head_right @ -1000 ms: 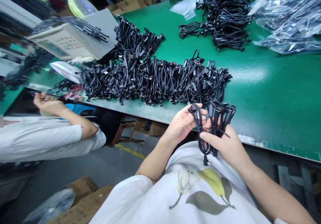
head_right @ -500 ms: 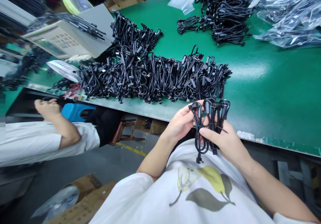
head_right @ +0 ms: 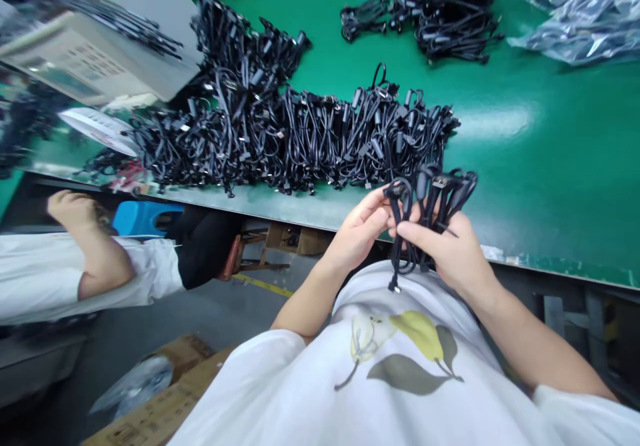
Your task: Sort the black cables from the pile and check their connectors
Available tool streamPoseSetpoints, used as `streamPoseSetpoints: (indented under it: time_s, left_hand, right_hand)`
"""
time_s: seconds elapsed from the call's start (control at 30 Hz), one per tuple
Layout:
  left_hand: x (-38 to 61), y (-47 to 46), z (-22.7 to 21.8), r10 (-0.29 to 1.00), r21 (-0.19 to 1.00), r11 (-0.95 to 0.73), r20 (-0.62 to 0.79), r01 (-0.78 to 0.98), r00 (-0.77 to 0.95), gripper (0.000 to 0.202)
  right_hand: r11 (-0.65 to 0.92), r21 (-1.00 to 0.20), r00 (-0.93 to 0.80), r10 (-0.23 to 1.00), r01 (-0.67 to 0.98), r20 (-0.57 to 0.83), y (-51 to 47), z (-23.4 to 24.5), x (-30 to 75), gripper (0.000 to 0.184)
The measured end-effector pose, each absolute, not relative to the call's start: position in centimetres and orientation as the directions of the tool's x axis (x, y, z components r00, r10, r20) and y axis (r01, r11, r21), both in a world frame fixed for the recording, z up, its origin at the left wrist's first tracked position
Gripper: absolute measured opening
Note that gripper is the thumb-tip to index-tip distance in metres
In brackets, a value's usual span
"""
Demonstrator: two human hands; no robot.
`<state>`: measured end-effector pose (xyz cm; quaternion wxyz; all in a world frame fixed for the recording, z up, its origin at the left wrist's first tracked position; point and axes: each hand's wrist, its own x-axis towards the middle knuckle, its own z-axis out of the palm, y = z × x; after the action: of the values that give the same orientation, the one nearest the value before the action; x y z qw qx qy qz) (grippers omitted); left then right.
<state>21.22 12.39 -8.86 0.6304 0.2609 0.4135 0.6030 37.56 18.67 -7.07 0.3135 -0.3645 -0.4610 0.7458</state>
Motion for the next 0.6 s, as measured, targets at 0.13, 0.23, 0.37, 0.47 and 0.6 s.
streamPoseSetpoints:
  time_s: [0.13,0.23,0.37,0.47,0.6]
  left_hand:
    - [21.7,9.7,-8.8,0.963,0.891,0.253,-0.268,-0.378,0.013,0.045]
    - [22.1,8.2,-8.4,0.937,0.913,0.348,-0.348,-0.215,0.038,0.041]
    - [22.6,8.0,-8.1,0.927,0.888,0.369,-0.371,-0.275,0.048,0.037]
    - [22.7,8.3,-8.1,0.932,0.878,0.357,-0.356,-0.318,0.065,0.036]
    - [22.7,8.4,-8.3,0.932,0.868,0.358,-0.355,-0.346,0.074,0.035]
  right_hand:
    - [-0.176,-0.971,-0.341,0.933,-0.161,-0.112,19.8,-6.5,37.8,0.019]
    - [-0.098,-0.984,-0.299,0.953,-0.147,-0.051,20.1,-6.0,38.0,0.019]
    - [-0.081,-0.986,-0.277,0.960,-0.146,-0.037,20.1,-5.6,37.8,0.018]
    - [-0.107,-0.978,-0.265,0.963,-0.177,-0.057,20.0,-5.5,37.7,0.020]
    - [-0.166,-0.967,-0.284,0.953,-0.193,-0.107,20.1,-5.5,38.0,0.021]
